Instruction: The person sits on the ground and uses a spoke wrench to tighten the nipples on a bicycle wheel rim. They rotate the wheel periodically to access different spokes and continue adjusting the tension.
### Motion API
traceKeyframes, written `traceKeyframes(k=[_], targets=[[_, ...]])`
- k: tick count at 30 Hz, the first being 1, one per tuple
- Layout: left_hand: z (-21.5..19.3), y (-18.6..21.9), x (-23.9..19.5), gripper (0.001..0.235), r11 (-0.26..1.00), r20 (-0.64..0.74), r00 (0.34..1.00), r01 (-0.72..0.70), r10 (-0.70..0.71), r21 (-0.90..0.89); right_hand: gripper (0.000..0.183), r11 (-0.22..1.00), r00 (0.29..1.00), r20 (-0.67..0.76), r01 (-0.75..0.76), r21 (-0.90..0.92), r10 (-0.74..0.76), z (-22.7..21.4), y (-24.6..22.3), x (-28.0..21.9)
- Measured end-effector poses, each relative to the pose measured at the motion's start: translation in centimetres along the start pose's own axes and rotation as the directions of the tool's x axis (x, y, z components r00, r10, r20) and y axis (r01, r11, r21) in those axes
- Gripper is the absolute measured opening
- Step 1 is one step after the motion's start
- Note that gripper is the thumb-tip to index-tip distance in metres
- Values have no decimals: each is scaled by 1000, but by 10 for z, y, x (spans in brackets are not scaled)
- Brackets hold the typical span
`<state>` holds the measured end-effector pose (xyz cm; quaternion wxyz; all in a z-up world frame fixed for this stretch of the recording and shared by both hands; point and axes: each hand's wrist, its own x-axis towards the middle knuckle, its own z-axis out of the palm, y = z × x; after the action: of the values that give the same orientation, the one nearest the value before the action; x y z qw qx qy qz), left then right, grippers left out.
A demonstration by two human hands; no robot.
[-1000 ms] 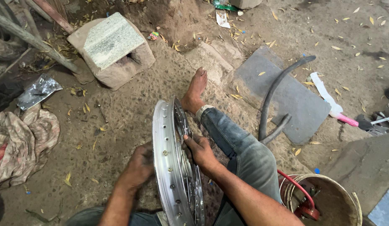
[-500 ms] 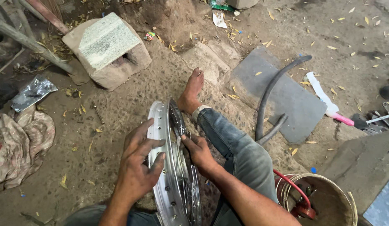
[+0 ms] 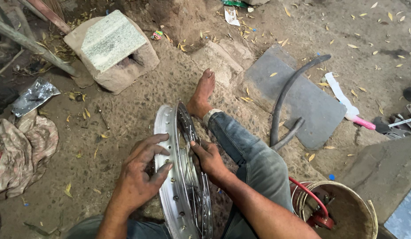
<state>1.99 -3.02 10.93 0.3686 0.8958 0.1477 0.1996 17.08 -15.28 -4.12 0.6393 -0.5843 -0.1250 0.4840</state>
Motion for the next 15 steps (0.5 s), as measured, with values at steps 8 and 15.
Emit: traceKeyframes(k=[8,15], targets=[[0,3,0,25,1000,-14,1000,5,-5,-12,36,1000,1000,-19,11,5,-11,3,3,1],[1,4,0,19,999,-46,999,-28,30,46,36,1000,999,-20,25,8,-25,5,5,2]])
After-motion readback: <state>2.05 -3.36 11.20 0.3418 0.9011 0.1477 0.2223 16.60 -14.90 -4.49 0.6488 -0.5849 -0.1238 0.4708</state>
